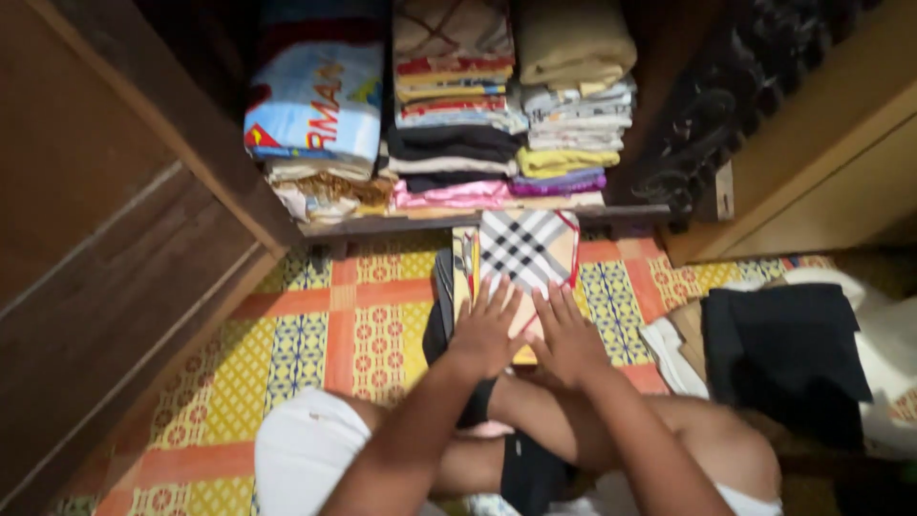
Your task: Folding various items of clothing and stacking them neatly on shelves inside a closet.
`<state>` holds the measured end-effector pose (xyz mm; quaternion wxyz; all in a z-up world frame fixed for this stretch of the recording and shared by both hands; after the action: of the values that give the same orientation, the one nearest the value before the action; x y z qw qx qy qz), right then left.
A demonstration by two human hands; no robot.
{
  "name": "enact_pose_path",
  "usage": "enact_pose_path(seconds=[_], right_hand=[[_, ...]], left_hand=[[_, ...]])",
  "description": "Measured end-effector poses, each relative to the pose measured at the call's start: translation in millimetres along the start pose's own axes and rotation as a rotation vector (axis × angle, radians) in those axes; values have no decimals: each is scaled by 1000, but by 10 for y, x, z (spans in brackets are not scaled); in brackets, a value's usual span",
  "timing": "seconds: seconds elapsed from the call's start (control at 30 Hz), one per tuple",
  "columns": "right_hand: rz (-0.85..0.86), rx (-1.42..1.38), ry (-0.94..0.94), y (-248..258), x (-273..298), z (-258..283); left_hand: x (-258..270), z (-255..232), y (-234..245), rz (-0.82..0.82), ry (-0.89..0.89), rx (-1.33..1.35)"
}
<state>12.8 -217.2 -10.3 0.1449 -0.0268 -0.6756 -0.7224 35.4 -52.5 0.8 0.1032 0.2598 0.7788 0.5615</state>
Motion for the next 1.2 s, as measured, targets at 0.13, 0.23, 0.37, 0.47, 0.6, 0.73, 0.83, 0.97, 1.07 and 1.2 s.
enact_pose_path(seconds=[0.13,0.23,0.37,0.47,0.6,0.73,0.83,0.97,1.07,1.2], right_hand=[[138,-1,-40,-50,-165,-77],[253,-27,-80,-132,-315,-137],[374,17,-87,286,-305,-3],[440,25,-53,474,-359,-11],[481,143,-41,798,-484,70],[522,124,-35,999,-473,198],[594,105,-94,1300,-454,391],[639,64,-126,1224,-637,348],[696,40,-116,1261,-641,366],[715,-66,-163,1025,-879,189]], left_hand=[[-81,7,7,175,69,-41],[-124,15,27,272,102,-41],[-124,-9,200,348,106,-45],[-198,59,204,394,94,-27],[-292,184,167,413,67,-14],[-248,175,248,392,31,-17],[-198,141,411,429,10,-17],[-218,160,450,423,-17,-15],[-179,144,479,435,-15,-3],[-152,120,572,438,-13,8]])
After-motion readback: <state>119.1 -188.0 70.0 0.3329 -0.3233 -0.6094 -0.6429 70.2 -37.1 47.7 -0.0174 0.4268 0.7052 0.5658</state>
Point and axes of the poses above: each hand's wrist, its own x-axis away from the middle knuckle, its own y-axis out of the back of the hand, z = x × y, the point moved 3 cm from there along -x, towards the middle knuckle, and after that the axes turned 1 degree about x, right-handed, at the moved point
